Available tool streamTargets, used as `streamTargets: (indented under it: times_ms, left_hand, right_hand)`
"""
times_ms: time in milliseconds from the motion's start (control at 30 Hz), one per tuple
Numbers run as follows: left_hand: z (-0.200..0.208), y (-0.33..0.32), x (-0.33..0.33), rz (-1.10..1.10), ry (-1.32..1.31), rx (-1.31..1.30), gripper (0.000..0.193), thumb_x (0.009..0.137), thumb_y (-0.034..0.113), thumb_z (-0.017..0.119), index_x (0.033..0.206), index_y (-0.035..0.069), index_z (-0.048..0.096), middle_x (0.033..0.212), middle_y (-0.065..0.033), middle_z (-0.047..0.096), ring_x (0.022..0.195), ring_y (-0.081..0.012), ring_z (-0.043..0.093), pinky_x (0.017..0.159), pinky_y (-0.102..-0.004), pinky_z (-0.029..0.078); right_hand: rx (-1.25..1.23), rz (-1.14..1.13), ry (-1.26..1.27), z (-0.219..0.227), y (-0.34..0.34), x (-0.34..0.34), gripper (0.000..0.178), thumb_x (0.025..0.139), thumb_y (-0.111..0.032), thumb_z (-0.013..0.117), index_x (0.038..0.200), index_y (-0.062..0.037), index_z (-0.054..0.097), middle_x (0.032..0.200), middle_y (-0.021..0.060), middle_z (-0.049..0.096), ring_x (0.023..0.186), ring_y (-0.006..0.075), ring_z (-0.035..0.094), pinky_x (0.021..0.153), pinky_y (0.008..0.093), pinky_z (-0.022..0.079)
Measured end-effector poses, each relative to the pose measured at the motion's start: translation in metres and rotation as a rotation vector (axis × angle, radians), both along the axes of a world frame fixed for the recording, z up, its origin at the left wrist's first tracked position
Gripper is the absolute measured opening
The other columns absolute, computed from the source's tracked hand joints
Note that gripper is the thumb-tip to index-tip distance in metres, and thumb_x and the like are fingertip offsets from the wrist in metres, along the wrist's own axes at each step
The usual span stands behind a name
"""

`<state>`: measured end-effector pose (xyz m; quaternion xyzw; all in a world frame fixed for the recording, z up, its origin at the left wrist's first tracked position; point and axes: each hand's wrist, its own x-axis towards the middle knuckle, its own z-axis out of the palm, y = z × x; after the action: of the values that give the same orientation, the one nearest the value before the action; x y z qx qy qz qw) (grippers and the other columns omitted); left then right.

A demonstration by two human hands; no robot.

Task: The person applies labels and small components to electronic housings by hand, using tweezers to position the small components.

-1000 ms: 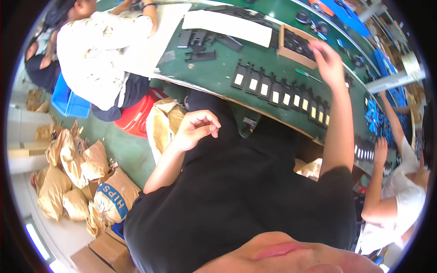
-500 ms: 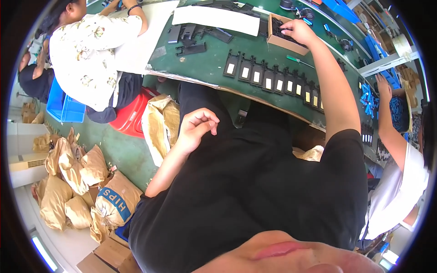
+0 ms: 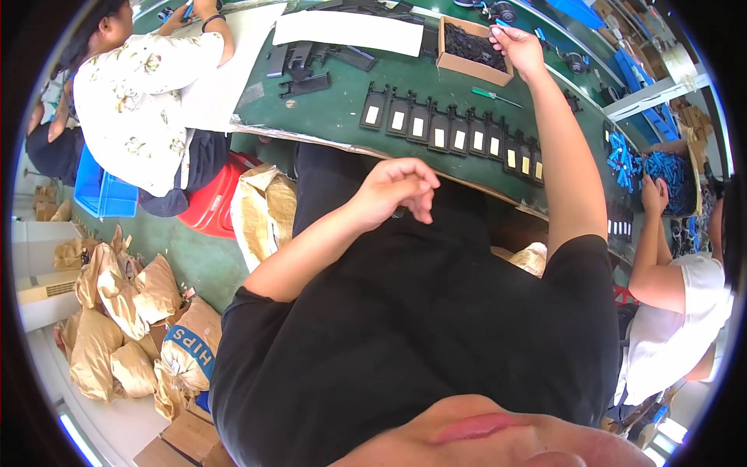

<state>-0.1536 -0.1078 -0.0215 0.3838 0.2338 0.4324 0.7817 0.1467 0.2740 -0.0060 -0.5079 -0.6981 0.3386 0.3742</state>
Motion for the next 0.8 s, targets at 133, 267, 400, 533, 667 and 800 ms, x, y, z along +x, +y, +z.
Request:
streamTargets:
  times_ms: [133,267,400,533,667,800]
  left_hand:
    - [-0.008,0.005,0.035,-0.067,-0.199,-0.108,0.018,0.103,0.013,0.056,0.111,0.002,0.067,0.084,-0.0071,0.07,0.071,-0.0227,0.073,0.067,-0.0355,0.062]
    - [-0.02,0.0,0.046,-0.13,-0.247,-0.222,0.02,0.103,0.015,0.055,0.114,0.002,0.067,0.084,-0.0071,0.068,0.072,-0.0242,0.072,0.069,-0.0384,0.061]
    - [-0.029,0.004,0.048,-0.118,-0.321,-0.337,0.025,0.105,0.019,0.052,0.119,0.004,0.066,0.094,-0.0072,0.071,0.081,-0.0261,0.074,0.075,-0.0402,0.061]
    - [-0.027,0.013,0.048,-0.119,-0.44,-0.46,0.044,0.105,0.037,0.046,0.127,0.001,0.06,0.118,-0.0134,0.07,0.108,-0.0315,0.071,0.09,-0.0436,0.058]
    - [0.013,0.023,0.062,-0.062,-0.417,-0.531,0.056,0.107,0.043,0.039,0.135,-0.004,0.053,0.134,-0.0198,0.062,0.128,-0.0326,0.06,0.111,-0.0474,0.047]
    - [0.0,0.037,0.081,-0.137,-0.508,-0.512,0.059,0.109,0.039,0.032,0.138,-0.009,0.049,0.13,-0.0184,0.062,0.118,-0.0292,0.063,0.11,-0.0473,0.047]
  right_hand:
    - [0.059,-0.015,0.04,0.004,-0.018,-0.009,0.027,0.101,-0.024,0.072,0.121,-0.0071,0.076,0.102,0.0021,0.078,0.085,0.0078,0.067,0.075,0.0235,0.05]
    - [0.037,-0.037,0.178,0.01,-0.036,-0.013,0.027,0.099,-0.024,0.074,0.117,-0.0039,0.076,0.097,0.0045,0.078,0.083,0.0092,0.067,0.073,0.0265,0.054]
    - [-0.029,0.034,0.412,0.026,-0.076,-0.017,0.027,0.101,-0.021,0.071,0.119,-0.0012,0.074,0.099,0.0043,0.077,0.082,0.0098,0.066,0.074,0.0248,0.052]
    - [0.091,0.237,0.158,0.07,-0.211,-0.045,0.022,0.099,-0.014,0.07,0.117,-0.0008,0.075,0.097,0.0056,0.077,0.082,0.0103,0.067,0.074,0.0246,0.053]
    - [0.514,0.488,-0.104,0.063,-0.305,-0.054,0.025,0.076,0.002,0.079,0.101,-0.0035,0.077,0.081,0.0083,0.069,0.076,0.0246,0.064,0.07,0.0346,0.053]
    - [0.539,0.381,-0.172,0.035,-0.336,-0.042,0.029,0.072,-0.005,0.082,0.101,-0.0069,0.077,0.089,0.0044,0.074,0.088,0.0265,0.062,0.075,0.0367,0.054]
